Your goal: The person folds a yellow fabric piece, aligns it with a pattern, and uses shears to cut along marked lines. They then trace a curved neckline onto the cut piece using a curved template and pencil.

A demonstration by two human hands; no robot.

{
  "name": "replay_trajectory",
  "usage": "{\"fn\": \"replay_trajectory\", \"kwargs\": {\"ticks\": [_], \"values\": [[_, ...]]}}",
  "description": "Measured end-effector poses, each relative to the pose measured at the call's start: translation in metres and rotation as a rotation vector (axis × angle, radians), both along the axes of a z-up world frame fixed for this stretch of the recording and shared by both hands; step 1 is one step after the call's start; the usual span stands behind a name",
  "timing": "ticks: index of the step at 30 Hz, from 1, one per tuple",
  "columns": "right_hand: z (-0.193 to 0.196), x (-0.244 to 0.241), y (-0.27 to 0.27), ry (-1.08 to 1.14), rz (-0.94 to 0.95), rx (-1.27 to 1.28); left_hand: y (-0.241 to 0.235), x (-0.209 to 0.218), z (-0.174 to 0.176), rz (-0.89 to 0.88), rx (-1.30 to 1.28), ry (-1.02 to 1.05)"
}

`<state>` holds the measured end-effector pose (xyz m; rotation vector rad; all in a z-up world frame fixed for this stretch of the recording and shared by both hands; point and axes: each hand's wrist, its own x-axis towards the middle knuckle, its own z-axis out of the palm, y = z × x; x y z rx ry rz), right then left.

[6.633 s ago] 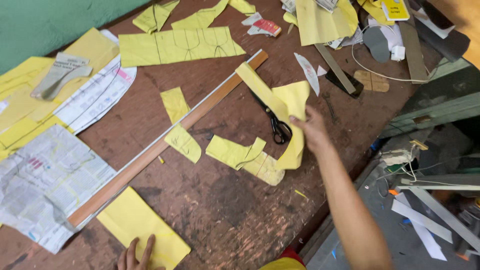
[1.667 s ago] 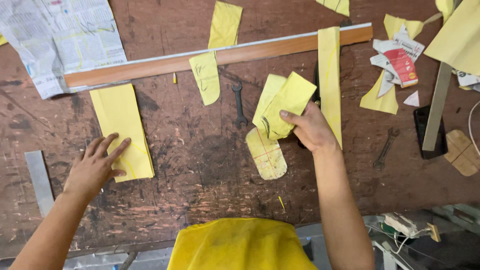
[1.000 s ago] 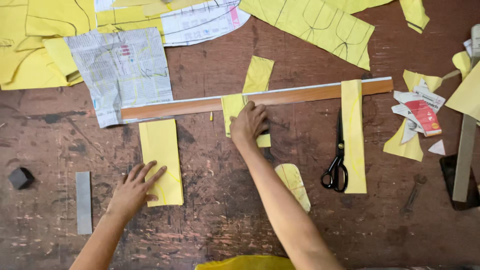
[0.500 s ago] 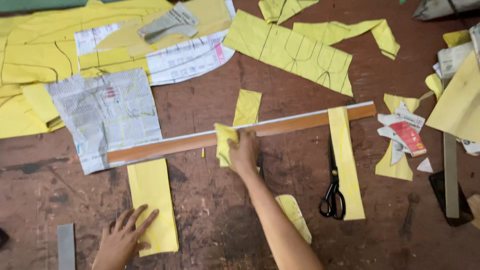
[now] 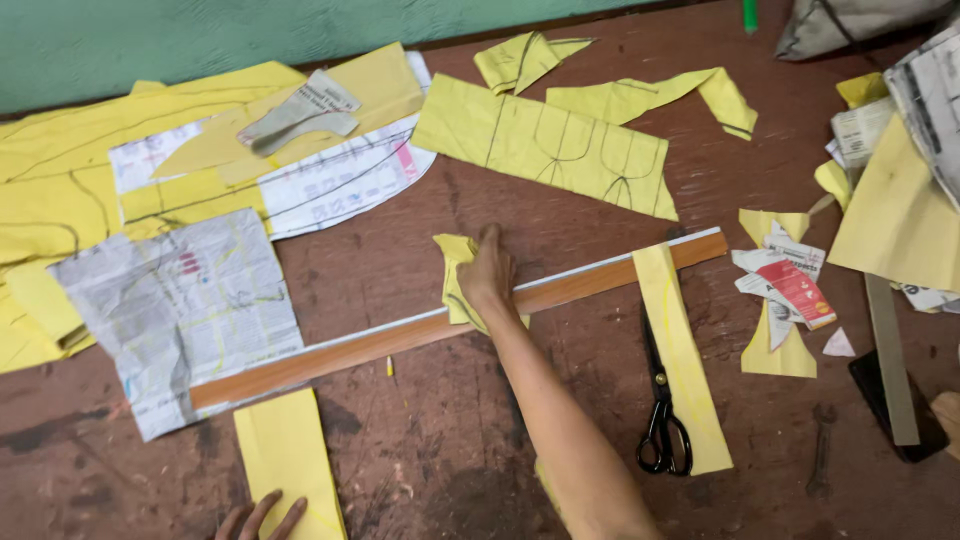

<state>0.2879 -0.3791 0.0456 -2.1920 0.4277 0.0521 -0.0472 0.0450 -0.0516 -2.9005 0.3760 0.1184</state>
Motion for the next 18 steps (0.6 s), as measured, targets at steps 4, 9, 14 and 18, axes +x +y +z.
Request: {"fn": "replay_trajectory", "kwargs": {"ticks": [4,9,14,18], "values": [[-0.008,0.038,-0.051,0.001,0.027,0.28,0.004,0.036,-0.028,-0.008,0.015,0.066],[0.009,0.084,-0.143,-0.066,-0.08,0.64,0.0,0.024,-0.023,0.0,0.052,0.201],[0.065,0.146,-0.207,-0.017,0.335,-0.12,0.003,0.021,-0.004,0.01,0.088,0.28],[0.08,0.178,-0.202,0.057,0.474,-0.361,0.002,0.048,-0.003,0.019,0.103,0.305]]}}
